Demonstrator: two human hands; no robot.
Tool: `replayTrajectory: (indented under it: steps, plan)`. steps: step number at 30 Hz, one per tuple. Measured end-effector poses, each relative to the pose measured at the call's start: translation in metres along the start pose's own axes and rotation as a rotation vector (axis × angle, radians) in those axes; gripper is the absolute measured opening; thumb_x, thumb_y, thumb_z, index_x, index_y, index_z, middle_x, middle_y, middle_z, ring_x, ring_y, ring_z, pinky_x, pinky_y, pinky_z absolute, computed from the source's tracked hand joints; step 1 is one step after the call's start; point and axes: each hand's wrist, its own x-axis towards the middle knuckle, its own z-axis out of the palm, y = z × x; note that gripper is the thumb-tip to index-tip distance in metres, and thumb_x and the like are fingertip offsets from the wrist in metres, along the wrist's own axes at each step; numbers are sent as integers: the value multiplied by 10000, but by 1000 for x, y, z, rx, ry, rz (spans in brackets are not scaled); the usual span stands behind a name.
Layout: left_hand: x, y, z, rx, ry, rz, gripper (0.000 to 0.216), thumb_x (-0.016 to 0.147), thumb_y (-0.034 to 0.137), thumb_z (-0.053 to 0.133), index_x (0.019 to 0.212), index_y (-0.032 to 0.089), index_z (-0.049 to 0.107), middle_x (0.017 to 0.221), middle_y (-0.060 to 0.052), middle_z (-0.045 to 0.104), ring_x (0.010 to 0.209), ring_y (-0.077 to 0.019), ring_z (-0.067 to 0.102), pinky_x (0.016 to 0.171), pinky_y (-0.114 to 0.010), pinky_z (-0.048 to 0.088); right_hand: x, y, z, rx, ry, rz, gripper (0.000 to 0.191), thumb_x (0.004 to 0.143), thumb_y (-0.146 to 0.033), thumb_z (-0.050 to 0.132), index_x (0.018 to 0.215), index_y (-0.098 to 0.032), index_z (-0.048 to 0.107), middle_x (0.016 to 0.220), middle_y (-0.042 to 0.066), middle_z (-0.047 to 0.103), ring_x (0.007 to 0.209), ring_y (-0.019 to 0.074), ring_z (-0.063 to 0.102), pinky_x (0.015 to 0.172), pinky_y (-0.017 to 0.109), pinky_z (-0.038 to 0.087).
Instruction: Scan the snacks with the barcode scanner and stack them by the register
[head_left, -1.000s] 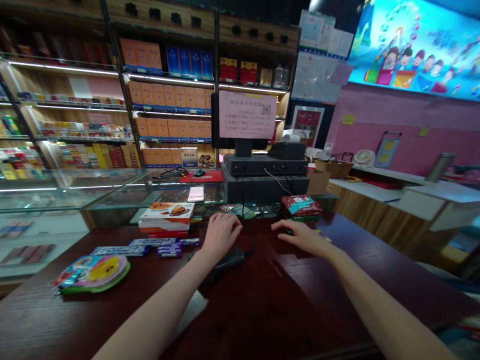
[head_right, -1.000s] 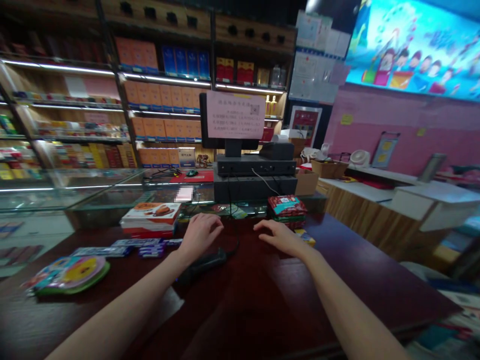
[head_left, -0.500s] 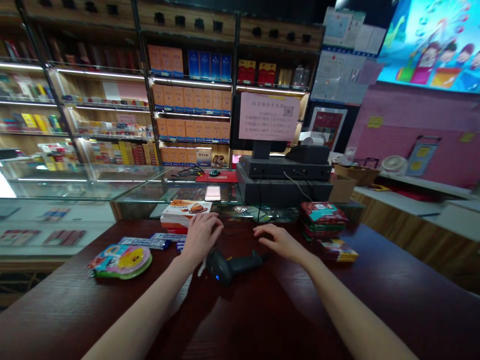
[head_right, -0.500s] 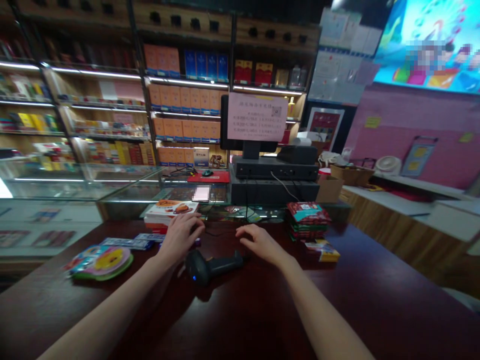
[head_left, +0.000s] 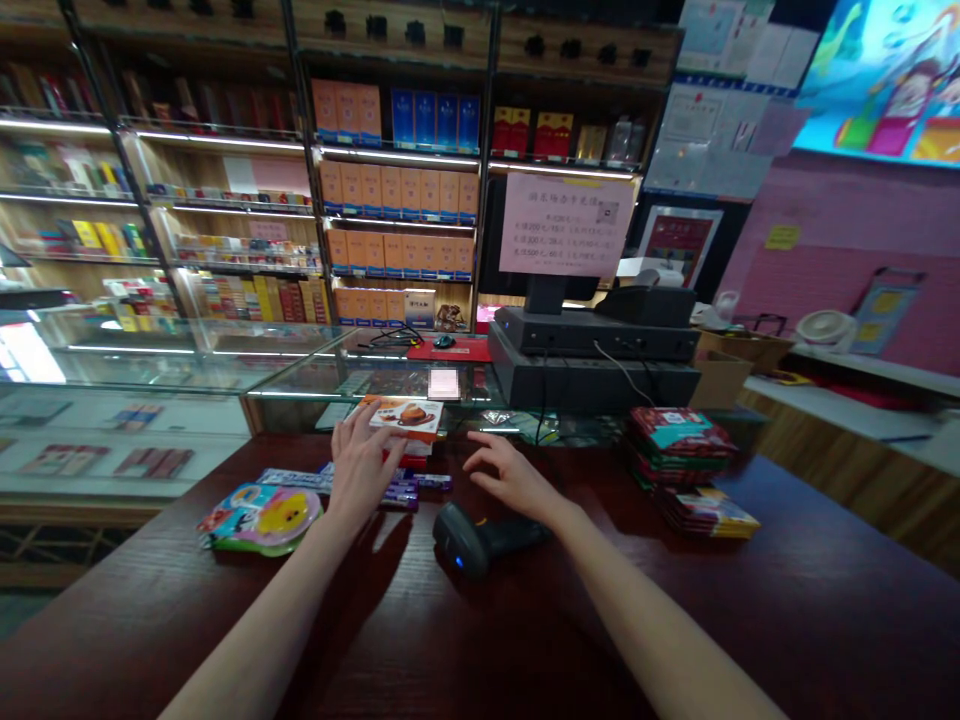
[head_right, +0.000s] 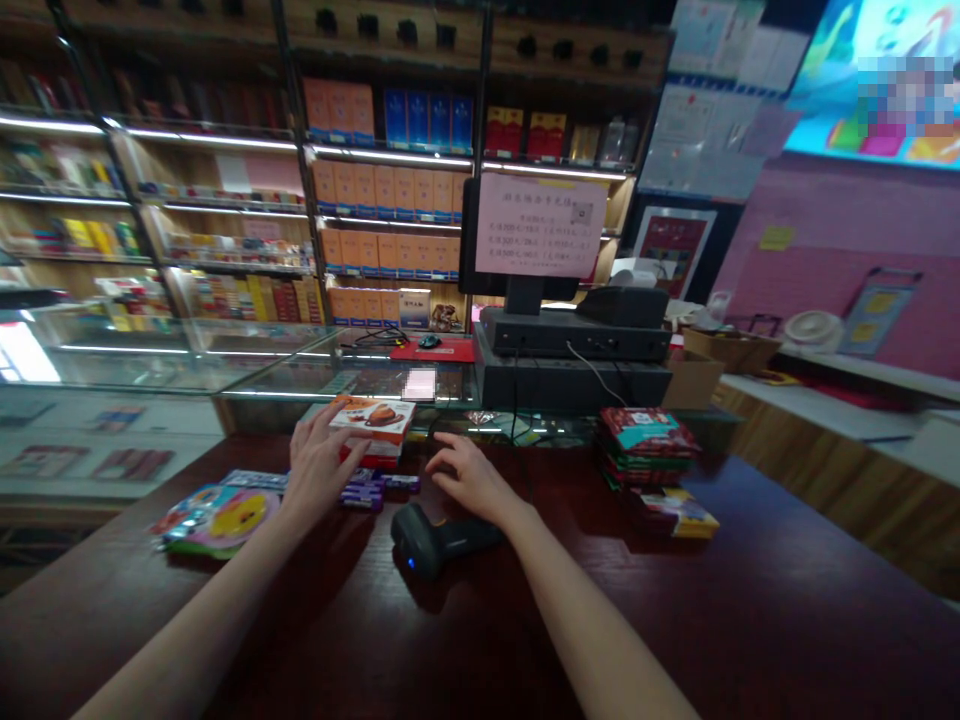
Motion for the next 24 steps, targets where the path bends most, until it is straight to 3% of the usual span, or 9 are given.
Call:
replayTrajectory:
  steps: [16,24]
  plan:
    - [10,-32,16,35,148,-120,395,951,415,520,1265,204,634,1535,-156,406,1435,-352,342,1181,-528,293,50,-5,35,80,88,-17,143,841,-157,654,942,-227,729,1521,112,464,1419,261,431,1174,482,323]
    - [11,-37,26,55,83,-228,592,937,475,537,1447,178,492,1568,-217,357,1468,-424,289,1156,-587,290,61,0,44,129,145,89,240,807,-185,668,1040,-237,689,1514,119,482,1447,277,401,1171,501,312]
